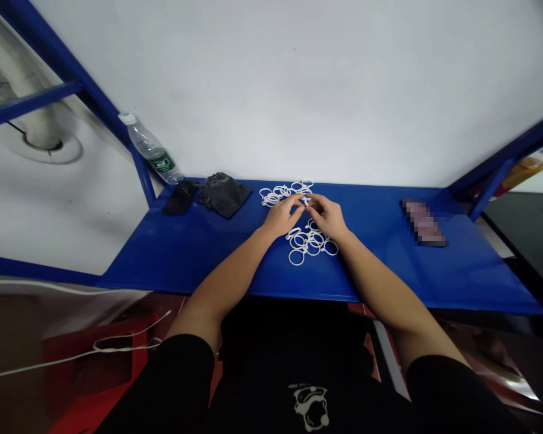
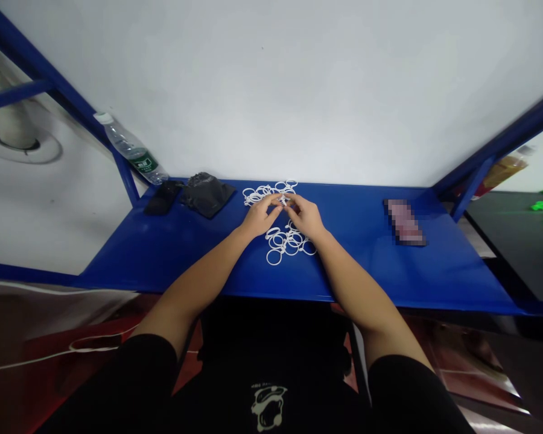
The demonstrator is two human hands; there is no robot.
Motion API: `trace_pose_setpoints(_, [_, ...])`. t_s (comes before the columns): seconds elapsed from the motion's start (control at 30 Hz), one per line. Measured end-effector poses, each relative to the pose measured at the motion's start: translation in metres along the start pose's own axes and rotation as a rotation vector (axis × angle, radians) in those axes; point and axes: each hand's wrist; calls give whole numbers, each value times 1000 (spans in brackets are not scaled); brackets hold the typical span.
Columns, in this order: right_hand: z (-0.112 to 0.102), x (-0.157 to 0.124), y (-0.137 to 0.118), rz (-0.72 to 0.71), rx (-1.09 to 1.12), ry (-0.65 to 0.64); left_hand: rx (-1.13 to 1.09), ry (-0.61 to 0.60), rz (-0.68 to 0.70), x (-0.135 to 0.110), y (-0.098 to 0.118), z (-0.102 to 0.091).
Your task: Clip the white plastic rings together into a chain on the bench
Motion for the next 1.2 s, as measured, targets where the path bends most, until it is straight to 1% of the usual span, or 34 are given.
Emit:
trace_pose_setpoints(0.1, [-1, 0, -3, -24, -34, -17, 48, 16, 14, 3, -2, -1])
trace_pose_setpoints(0.27, [-3, 1, -6, -50, -50, 30, 113, 23, 56, 5, -2, 2])
trace_pose_setpoints(0.37, [-3, 1, -6, -43, -11, 53, 131, 9, 70, 4, -2, 3])
trace_pose_setpoints(0.47, [-1, 1, -6, -28, 19, 59, 131, -29, 77, 4, -1, 2])
trace_pose_setpoints(0.6, [-1, 0, -4, -7, 22, 22, 150, -67, 71, 4, 4, 0])
trace_pose_setpoints(0.7, [-2, 0, -3, -20, 20, -4, 174, -83, 61, 5, 9, 0])
trace_pose_setpoints(0.9, [0, 1, 2, -28, -64, -39, 133, -65, -12, 6, 9, -1])
trace_pose_setpoints(1.07, [-7, 7, 17, 0, -187, -61, 57, -176, -34, 4, 8, -2])
trace_pose_setpoints(1.13, [-10, 8, 22, 3, -243, -109, 49, -205, -22, 3, 10, -1])
trace_pose_setpoints(1.2, [-10, 8, 25, 23, -302, -184, 55, -224, -18, 3, 10, -1])
Point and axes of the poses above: each hand's wrist, its own x-axis towards the middle knuckle, its own z-axis out of the palm, y = z × x, and after that the axes turned 6 degrees about -y, right-handed
